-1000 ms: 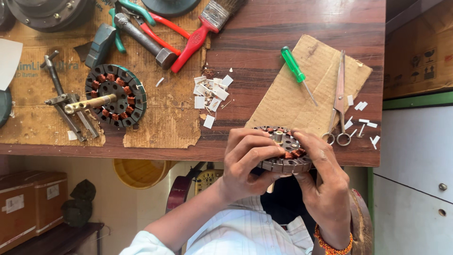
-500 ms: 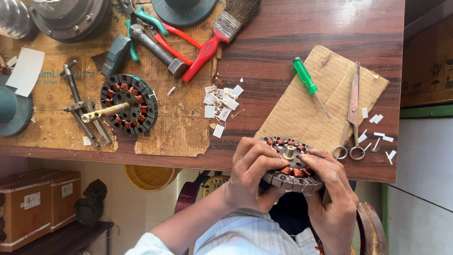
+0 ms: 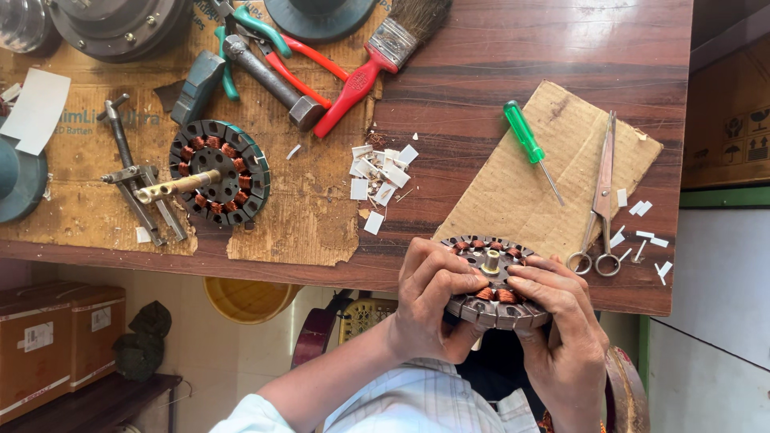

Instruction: The person inserts small white insulating pieces into the slots of a motor stator using a green screwdriver and scissors. They cut the pieces to size and place them between copper windings, repeating the process across multiple slots.

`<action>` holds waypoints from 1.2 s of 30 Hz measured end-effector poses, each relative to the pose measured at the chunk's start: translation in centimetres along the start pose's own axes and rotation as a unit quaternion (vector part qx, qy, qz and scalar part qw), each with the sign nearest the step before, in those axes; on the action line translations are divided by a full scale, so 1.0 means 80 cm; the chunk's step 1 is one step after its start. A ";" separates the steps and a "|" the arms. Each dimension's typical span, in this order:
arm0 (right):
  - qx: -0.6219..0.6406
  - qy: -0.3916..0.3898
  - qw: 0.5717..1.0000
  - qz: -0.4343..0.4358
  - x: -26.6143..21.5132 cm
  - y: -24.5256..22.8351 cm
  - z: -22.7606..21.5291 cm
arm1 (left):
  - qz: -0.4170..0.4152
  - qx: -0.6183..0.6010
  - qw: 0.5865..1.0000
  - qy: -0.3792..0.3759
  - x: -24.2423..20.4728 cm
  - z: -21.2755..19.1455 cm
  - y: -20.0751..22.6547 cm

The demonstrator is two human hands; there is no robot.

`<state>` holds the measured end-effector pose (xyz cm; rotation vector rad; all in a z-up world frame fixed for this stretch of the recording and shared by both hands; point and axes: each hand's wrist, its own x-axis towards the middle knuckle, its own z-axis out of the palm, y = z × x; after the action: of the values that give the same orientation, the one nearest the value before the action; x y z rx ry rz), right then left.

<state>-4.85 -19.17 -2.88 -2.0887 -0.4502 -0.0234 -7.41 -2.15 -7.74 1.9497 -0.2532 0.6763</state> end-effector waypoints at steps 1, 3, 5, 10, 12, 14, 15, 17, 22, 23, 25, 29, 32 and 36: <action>0.001 0.002 1.000 -0.001 0.000 0.000 0.000 | -0.001 -0.002 1.000 -0.001 0.000 0.000 -0.001; 0.003 0.004 1.000 -0.001 0.000 0.000 0.002 | -0.003 -0.006 1.000 -0.005 0.001 -0.001 -0.003; -0.002 0.003 1.000 0.000 -0.001 -0.001 0.002 | -0.010 -0.011 1.000 -0.002 -0.002 -0.002 -0.002; -0.007 -0.004 1.000 0.002 0.001 -0.001 0.000 | -0.023 -0.022 0.999 0.007 -0.009 0.002 0.000; -0.011 -0.009 1.000 0.001 0.002 -0.001 -0.001 | -0.031 -0.019 0.999 0.011 -0.011 0.003 0.000; -0.007 -0.002 1.000 0.009 0.003 -0.003 -0.001 | -0.019 -0.017 1.000 -0.001 -0.009 0.003 -0.006; -0.004 0.001 1.000 0.013 0.004 -0.003 0.000 | -0.013 -0.017 1.000 -0.007 -0.008 0.002 -0.009; 0.002 0.007 1.000 0.008 0.002 -0.003 0.003 | -0.018 -0.030 0.999 -0.027 -0.007 -0.004 -0.012; 0.007 0.021 1.000 -0.001 -0.001 -0.002 0.006 | -0.024 -0.067 0.994 -0.086 0.001 -0.023 -0.012; 0.007 0.024 1.000 -0.001 -0.002 -0.002 0.006 | -0.027 -0.064 0.993 -0.096 0.004 -0.025 -0.011; 0.010 0.024 1.000 -0.001 -0.002 -0.002 0.006 | -0.036 -0.058 0.992 -0.102 0.008 -0.027 -0.007; 0.014 0.033 0.999 0.006 0.000 -0.002 0.007 | -0.053 -0.052 0.993 -0.093 0.011 -0.024 0.000; 0.012 0.032 0.999 0.010 0.001 -0.002 0.007 | -0.058 -0.052 0.994 -0.076 0.010 -0.017 0.002; 0.010 0.022 1.000 0.001 0.004 -0.001 0.005 | -0.067 -0.057 0.995 -0.055 0.008 -0.014 0.003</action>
<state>-4.68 -18.71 -2.98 -2.0650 -0.4206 -0.0629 -7.39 -1.18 -6.83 1.8771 -0.2221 0.4590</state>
